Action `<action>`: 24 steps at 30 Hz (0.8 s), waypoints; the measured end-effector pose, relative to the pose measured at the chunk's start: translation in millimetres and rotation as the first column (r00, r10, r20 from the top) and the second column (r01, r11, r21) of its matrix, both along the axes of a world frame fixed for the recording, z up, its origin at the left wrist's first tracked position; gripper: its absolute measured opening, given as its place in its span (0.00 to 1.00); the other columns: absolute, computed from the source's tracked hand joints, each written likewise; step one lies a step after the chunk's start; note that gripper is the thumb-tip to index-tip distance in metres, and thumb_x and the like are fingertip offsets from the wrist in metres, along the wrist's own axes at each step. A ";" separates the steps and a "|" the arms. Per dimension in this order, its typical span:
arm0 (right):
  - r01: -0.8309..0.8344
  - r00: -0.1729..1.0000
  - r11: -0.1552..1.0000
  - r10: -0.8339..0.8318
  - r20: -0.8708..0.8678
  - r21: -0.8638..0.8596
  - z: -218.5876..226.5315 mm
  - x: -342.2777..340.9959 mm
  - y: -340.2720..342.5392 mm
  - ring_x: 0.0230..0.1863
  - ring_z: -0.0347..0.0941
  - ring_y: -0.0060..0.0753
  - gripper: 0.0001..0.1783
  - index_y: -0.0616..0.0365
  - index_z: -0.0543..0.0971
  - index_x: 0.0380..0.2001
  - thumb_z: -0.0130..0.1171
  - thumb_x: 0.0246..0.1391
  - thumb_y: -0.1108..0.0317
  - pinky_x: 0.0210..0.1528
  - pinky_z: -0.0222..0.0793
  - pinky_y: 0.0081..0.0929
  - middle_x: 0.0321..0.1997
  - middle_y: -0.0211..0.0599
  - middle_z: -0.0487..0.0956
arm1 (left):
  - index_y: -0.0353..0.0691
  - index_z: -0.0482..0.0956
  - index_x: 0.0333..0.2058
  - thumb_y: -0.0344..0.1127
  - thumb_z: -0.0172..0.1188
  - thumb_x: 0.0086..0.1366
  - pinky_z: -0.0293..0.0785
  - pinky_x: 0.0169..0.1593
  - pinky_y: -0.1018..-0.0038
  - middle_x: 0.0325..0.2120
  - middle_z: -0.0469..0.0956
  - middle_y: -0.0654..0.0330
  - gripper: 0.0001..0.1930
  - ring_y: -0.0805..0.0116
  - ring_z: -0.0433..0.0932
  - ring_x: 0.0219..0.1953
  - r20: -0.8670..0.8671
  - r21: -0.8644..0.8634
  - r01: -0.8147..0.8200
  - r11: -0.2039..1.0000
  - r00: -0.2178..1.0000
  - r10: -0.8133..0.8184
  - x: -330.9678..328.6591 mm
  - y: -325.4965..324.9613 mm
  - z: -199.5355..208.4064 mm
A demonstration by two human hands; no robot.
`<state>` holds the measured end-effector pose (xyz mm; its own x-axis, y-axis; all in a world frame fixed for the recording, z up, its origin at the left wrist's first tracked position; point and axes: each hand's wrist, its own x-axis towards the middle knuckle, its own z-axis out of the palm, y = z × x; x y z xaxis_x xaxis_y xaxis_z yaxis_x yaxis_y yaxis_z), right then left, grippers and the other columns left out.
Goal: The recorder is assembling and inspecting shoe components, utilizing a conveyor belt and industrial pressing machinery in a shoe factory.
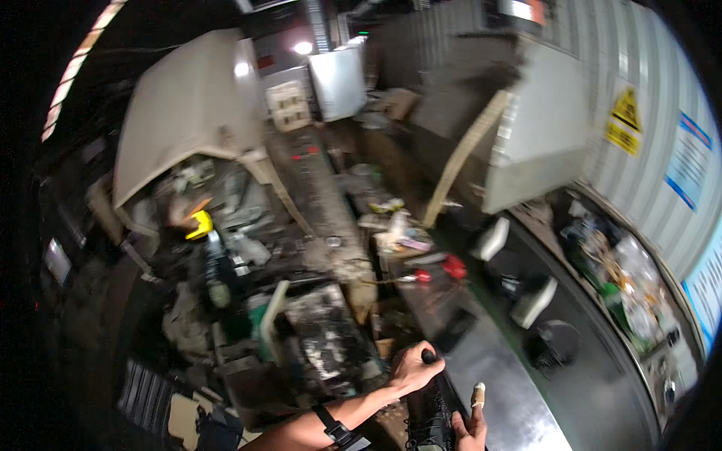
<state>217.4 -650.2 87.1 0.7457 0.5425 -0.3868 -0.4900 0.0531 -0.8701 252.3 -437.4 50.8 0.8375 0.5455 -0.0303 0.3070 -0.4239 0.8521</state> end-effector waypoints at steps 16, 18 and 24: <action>-0.223 0.972 0.938 0.195 0.128 0.265 63.5 -123.0 366.1 0.29 0.63 0.10 0.34 0.57 0.60 0.67 0.60 0.59 0.75 0.31 0.62 0.12 0.40 0.22 0.76 | 0.36 0.57 0.64 0.36 0.72 0.46 0.64 0.62 0.55 0.55 0.69 0.38 0.47 0.42 0.68 0.57 0.330 0.180 -0.892 0.415 0.453 0.828 -238.6 431.5 85.0; -0.233 0.972 0.934 0.213 0.101 0.269 72.1 -128.7 383.7 0.27 0.60 0.08 0.33 0.58 0.61 0.66 0.59 0.60 0.74 0.30 0.58 0.10 0.35 0.18 0.76 | 0.37 0.61 0.62 0.34 0.72 0.45 0.71 0.56 0.56 0.47 0.77 0.42 0.45 0.44 0.76 0.50 0.292 0.070 -0.839 0.540 0.535 0.793 -254.1 423.6 90.1; -0.244 0.970 0.945 0.239 0.048 0.219 57.6 -137.6 445.6 0.36 0.73 0.21 0.24 0.64 0.68 0.57 0.60 0.59 0.73 0.38 0.70 0.21 0.41 0.34 0.79 | 0.35 0.66 0.60 0.32 0.76 0.45 0.73 0.54 0.65 0.46 0.81 0.51 0.42 0.59 0.80 0.47 0.355 0.086 -0.491 0.867 0.828 0.434 -367.3 383.0 4.8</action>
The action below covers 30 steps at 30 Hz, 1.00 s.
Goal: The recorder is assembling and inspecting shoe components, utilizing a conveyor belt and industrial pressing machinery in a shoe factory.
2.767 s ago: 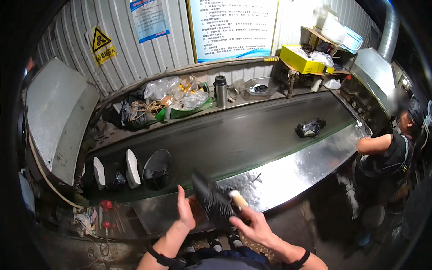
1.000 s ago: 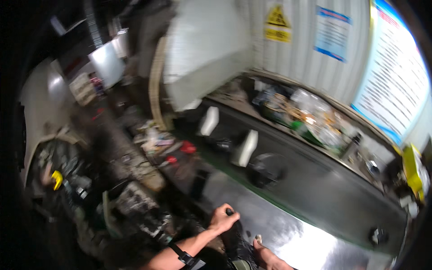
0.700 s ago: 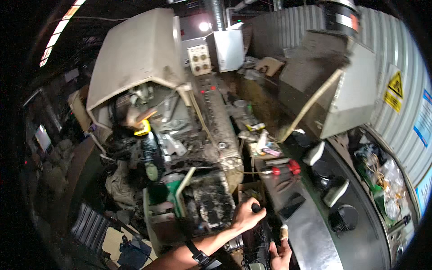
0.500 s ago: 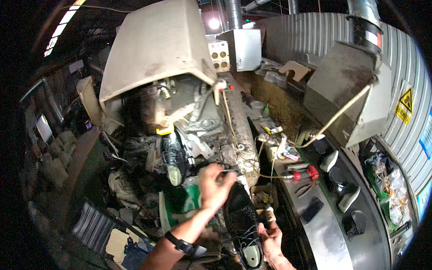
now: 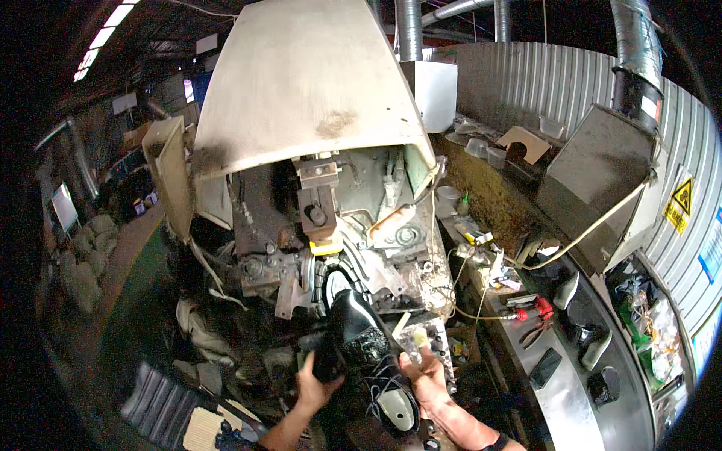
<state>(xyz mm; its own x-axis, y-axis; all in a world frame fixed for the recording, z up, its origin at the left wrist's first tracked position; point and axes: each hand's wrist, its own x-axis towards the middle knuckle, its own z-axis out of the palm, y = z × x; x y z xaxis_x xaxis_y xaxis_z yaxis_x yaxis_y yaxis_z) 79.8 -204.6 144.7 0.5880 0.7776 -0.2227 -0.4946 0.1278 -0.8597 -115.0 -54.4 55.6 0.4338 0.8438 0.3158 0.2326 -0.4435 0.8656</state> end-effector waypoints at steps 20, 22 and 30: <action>-0.060 0.998 0.988 0.056 -0.031 -0.144 -41.1 22.7 151.2 0.63 0.59 0.35 0.12 0.57 0.71 0.43 0.59 0.59 0.66 0.52 0.72 0.33 0.73 0.52 0.43 | 0.37 0.81 0.37 0.36 0.59 0.67 0.74 0.38 0.72 0.32 0.81 0.62 0.08 0.70 0.78 0.33 0.480 -0.876 0.361 0.320 0.720 0.501 62.6 66.1 62.5; -0.071 0.985 0.987 0.047 -0.163 -0.144 -29.8 24.5 146.6 0.59 0.62 0.30 0.15 0.57 0.72 0.49 0.59 0.60 0.66 0.53 0.70 0.34 0.63 0.45 0.68 | 0.37 0.80 0.37 0.34 0.59 0.66 0.73 0.36 0.74 0.29 0.80 0.63 0.07 0.73 0.77 0.30 0.403 -0.869 0.175 0.462 0.793 0.457 67.2 63.9 38.6; -0.067 0.971 0.997 0.075 0.227 -0.044 -110.5 36.7 154.7 0.40 0.64 0.09 0.36 0.59 0.56 0.69 0.58 0.60 0.71 0.55 0.59 0.14 0.64 0.26 0.66 | 0.36 0.74 0.26 0.36 0.64 0.65 0.62 0.27 0.78 0.19 0.72 0.70 0.12 0.81 0.64 0.23 0.362 -0.499 -0.348 0.793 0.749 0.556 97.6 62.5 -34.3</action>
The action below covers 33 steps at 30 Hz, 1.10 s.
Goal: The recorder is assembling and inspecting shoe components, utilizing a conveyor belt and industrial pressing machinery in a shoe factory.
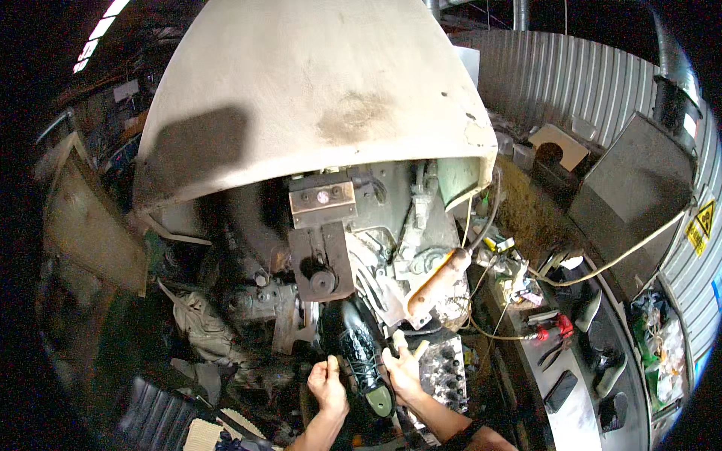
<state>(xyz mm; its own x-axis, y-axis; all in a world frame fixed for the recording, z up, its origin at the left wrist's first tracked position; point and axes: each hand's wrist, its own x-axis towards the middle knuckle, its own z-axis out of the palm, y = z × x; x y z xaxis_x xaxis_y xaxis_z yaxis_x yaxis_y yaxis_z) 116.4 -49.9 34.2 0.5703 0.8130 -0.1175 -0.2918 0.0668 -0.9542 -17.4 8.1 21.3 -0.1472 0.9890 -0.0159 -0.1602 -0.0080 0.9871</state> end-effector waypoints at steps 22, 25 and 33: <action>0.080 0.971 0.997 -0.073 -0.228 0.022 -31.3 -4.7 6.7 0.13 0.53 0.06 0.14 0.56 0.74 0.50 0.57 0.63 0.65 0.13 0.45 0.12 0.17 0.11 0.62 | 0.44 0.74 0.25 0.41 0.57 0.70 0.65 0.24 0.81 0.22 0.75 0.71 0.14 0.81 0.68 0.20 0.481 -0.239 0.061 0.969 0.874 0.064 19.1 -8.6 -1.2; 0.049 0.982 0.998 -0.043 -0.185 0.028 -24.8 -11.0 -1.0 0.13 0.53 0.06 0.15 0.56 0.74 0.51 0.57 0.63 0.65 0.13 0.45 0.12 0.17 0.11 0.62 | 0.44 0.76 0.27 0.41 0.57 0.69 0.67 0.24 0.81 0.22 0.76 0.71 0.13 0.80 0.71 0.21 0.524 -0.304 0.046 0.951 0.842 0.127 17.2 -15.7 10.7; 0.017 0.947 0.999 0.000 -0.323 0.051 -15.5 -11.9 -8.5 0.34 0.73 0.14 0.27 0.57 0.64 0.65 0.54 0.65 0.68 0.35 0.72 0.15 0.46 0.28 0.78 | 0.42 0.78 0.32 0.42 0.53 0.72 0.69 0.25 0.79 0.23 0.77 0.68 0.12 0.78 0.73 0.22 0.537 -0.331 0.080 0.940 0.835 0.118 15.8 -12.1 18.3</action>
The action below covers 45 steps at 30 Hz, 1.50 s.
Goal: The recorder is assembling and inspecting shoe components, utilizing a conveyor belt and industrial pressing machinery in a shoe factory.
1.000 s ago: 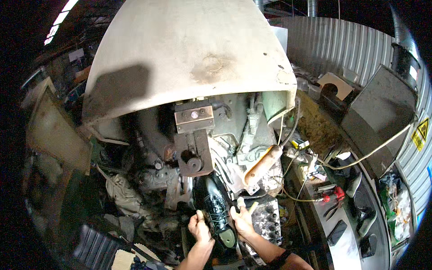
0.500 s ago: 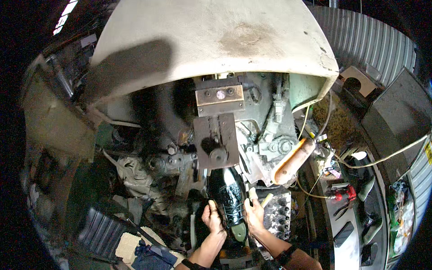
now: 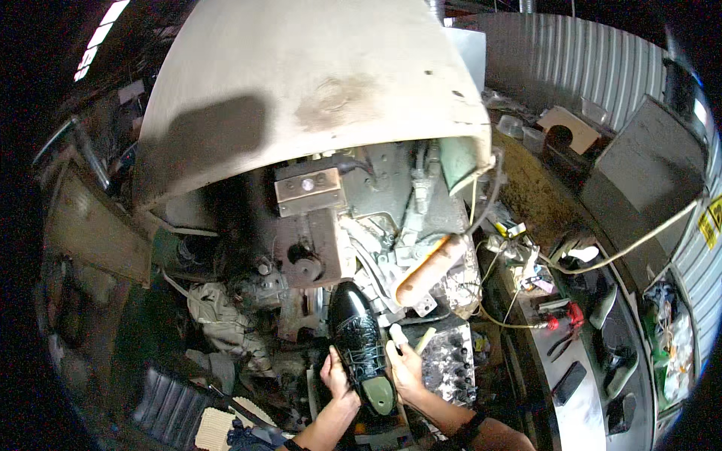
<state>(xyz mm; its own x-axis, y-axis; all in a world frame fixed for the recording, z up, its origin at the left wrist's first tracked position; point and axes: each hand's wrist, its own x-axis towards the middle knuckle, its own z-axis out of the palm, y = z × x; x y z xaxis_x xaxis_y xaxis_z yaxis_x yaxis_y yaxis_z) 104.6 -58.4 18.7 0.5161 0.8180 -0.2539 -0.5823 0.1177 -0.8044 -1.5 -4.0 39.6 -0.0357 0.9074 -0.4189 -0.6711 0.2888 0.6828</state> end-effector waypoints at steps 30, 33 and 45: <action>0.080 0.938 0.992 -0.107 0.329 0.094 -182.9 219.6 -185.0 0.57 0.67 0.30 0.29 0.65 0.63 0.64 0.56 0.62 0.72 0.58 0.64 0.27 0.63 0.39 0.69 | 0.44 0.80 0.45 0.48 0.52 0.67 0.72 0.39 0.55 0.33 0.76 0.48 0.17 0.50 0.75 0.34 -0.203 -0.257 0.850 0.460 0.418 -0.886 -149.6 -93.6 -199.3; 0.387 0.470 0.865 0.113 0.876 -0.319 -88.8 174.6 -178.6 0.53 0.72 0.36 0.32 0.65 0.65 0.63 0.61 0.57 0.73 0.60 0.65 0.32 0.59 0.48 0.73 | 0.42 0.81 0.41 0.47 0.53 0.68 0.72 0.34 0.60 0.26 0.76 0.51 0.16 0.55 0.75 0.28 -0.393 0.168 0.675 0.718 0.714 -0.580 -156.2 -123.5 -192.1; -0.401 0.502 0.912 0.141 0.853 0.085 139.0 -17.4 -185.4 0.37 0.76 0.30 0.22 0.66 0.71 0.58 0.55 0.61 0.74 0.38 0.73 0.26 0.48 0.44 0.80 | 0.33 0.72 0.52 0.35 0.57 0.63 0.71 0.56 0.55 0.43 0.79 0.48 0.20 0.53 0.76 0.51 0.034 0.298 0.019 0.954 0.999 -0.030 -275.2 -113.0 95.0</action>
<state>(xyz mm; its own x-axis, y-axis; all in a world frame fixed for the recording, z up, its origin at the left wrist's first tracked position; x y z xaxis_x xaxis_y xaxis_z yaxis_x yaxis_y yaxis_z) 87.1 -243.8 157.6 0.1251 0.9165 0.3799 0.2769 0.3354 -0.9005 -276.8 -117.0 134.6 -0.0012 0.9914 -0.1307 -0.6931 0.0934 0.7148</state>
